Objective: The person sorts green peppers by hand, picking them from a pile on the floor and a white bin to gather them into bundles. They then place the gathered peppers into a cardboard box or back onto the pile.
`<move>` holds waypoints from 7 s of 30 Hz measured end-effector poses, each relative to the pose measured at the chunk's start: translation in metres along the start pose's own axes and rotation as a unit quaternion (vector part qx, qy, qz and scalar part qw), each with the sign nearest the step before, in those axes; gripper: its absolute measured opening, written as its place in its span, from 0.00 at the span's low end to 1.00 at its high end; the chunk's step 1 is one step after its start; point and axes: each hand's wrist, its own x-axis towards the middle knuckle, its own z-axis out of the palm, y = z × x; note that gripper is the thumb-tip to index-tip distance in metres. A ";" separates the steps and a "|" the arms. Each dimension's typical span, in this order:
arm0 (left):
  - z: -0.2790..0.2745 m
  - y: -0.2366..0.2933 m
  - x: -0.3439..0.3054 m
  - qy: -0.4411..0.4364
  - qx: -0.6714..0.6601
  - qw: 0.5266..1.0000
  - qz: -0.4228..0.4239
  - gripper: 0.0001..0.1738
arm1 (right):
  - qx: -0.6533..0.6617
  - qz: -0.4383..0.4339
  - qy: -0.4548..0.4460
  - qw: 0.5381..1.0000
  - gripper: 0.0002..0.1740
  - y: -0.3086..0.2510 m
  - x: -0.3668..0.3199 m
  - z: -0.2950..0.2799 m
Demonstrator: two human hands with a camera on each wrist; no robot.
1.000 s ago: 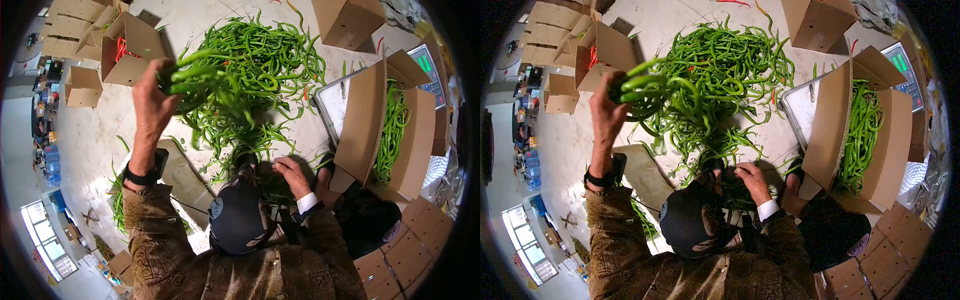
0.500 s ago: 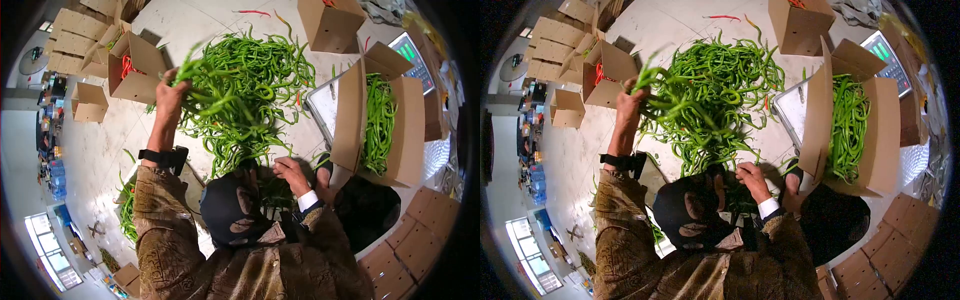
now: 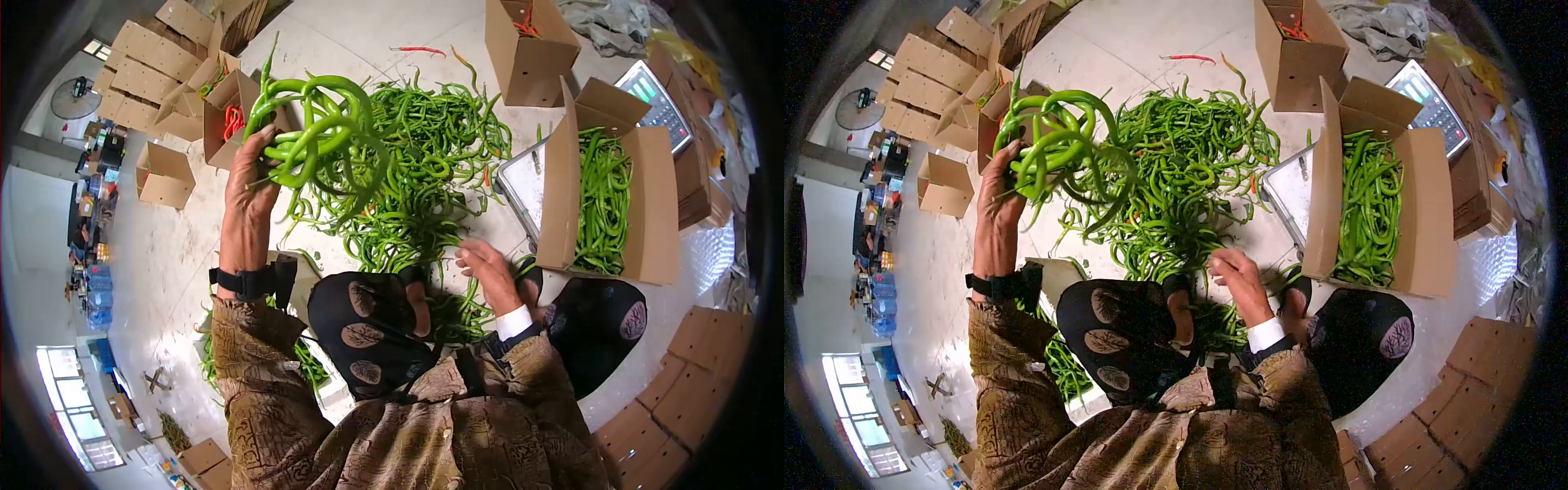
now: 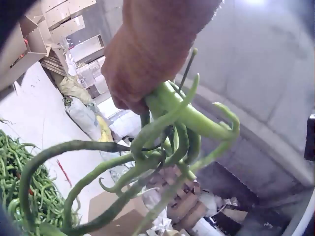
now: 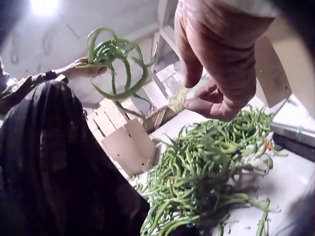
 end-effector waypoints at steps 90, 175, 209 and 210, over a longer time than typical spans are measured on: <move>0.101 -0.167 -0.124 -0.033 -0.336 0.930 -0.142 0.16 | 0.262 -0.107 -0.072 0.956 0.19 -0.095 -0.105 -0.017; 0.114 -0.196 -0.131 -0.022 -0.007 0.993 -0.113 0.23 | -0.251 -0.254 0.206 0.911 0.11 -0.156 -0.121 -0.026; 0.119 -0.175 -0.159 -0.126 0.142 0.982 0.003 0.16 | 0.145 -0.176 0.230 0.946 0.15 -0.136 -0.093 -0.028; 0.118 -0.174 -0.158 -0.117 0.133 0.984 0.000 0.16 | 0.145 -0.195 0.235 0.941 0.15 -0.142 -0.095 -0.044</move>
